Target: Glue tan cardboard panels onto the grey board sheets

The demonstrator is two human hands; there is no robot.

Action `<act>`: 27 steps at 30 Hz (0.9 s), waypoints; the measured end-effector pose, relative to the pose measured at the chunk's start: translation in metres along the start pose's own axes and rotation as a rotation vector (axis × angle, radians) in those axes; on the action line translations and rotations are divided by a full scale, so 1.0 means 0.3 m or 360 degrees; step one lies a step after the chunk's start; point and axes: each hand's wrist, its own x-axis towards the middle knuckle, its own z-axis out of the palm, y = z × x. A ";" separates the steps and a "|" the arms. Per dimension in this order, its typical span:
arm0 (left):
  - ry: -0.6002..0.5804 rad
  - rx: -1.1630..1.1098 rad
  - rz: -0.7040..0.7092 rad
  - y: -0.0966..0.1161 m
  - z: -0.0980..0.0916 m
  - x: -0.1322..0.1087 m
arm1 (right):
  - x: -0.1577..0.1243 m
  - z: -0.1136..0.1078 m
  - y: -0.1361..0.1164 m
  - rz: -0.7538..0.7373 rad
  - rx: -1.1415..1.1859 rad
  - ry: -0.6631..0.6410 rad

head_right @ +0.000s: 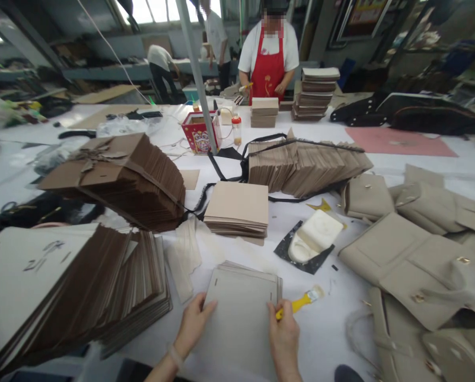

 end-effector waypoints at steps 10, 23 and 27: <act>0.0241 0.0187 0.0120 -0.050 0.051 0.065 | 0.097 0.087 0.088 -0.0215 -0.0254 0.0035; 0.0133 0.0226 0.0128 -0.045 0.119 0.053 | 0.034 0.050 0.097 -0.0241 -0.0355 0.0047; 0.0118 0.0329 0.0123 -0.033 0.142 0.059 | 0.034 0.055 0.098 -0.0238 -0.0308 0.0059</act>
